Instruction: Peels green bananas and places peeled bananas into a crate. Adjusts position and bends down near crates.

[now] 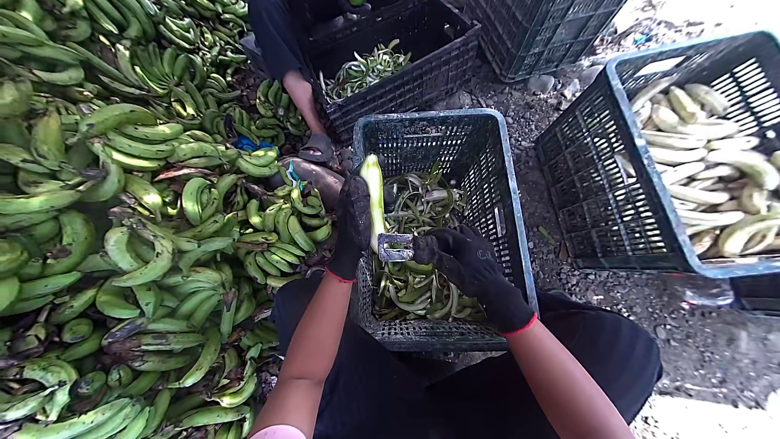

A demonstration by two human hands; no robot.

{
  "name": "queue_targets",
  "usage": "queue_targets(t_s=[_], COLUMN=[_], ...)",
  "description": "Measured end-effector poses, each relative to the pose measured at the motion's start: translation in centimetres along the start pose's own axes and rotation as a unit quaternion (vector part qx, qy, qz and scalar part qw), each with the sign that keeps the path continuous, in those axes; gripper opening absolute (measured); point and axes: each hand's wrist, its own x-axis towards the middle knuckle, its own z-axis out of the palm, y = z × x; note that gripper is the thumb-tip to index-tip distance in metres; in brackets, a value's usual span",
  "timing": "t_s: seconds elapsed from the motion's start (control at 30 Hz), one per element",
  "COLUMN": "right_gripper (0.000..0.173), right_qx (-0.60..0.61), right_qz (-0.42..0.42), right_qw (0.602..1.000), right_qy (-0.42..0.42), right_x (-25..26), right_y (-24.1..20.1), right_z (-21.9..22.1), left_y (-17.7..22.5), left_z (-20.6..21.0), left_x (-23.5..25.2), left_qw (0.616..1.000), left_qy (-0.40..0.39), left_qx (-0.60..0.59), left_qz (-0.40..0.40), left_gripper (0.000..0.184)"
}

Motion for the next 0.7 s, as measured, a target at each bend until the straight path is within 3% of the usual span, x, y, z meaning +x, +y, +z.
queue_targets(t_s=[0.1,0.2,0.33,0.6,0.7], right_gripper=[0.060,0.070,0.078,0.078,0.061], right_qx=[0.007,0.015,0.054,0.075,0.122], right_qz=[0.013,0.027,0.070,0.087,0.082], right_qw=[0.999,0.992,0.978,0.977,0.963], right_qy=[0.035,0.120,0.189,0.178,0.227], right_x=[0.6,1.1,2.9,3.2,3.8], right_y=[0.5,0.4,1.7,2.3,4.4], right_z=[0.6,0.5,-1.1,-2.4,-2.5], left_y=[0.0,-0.5,-0.1,0.2,0.2], left_z=[0.0,1.1,2.4,1.8,1.6], left_x=[-1.7,-2.2,-3.4,-3.3,-3.7], left_qw=[0.999,0.994,0.955,0.936,0.931], left_qy=[-0.037,-0.047,-0.122,-0.184,-0.204], left_qx=[0.002,-0.013,-0.048,-0.011,-0.037], left_qz=[-0.034,-0.097,-0.268,-0.300,-0.301], left_gripper=[0.050,0.053,0.055,0.060,0.051])
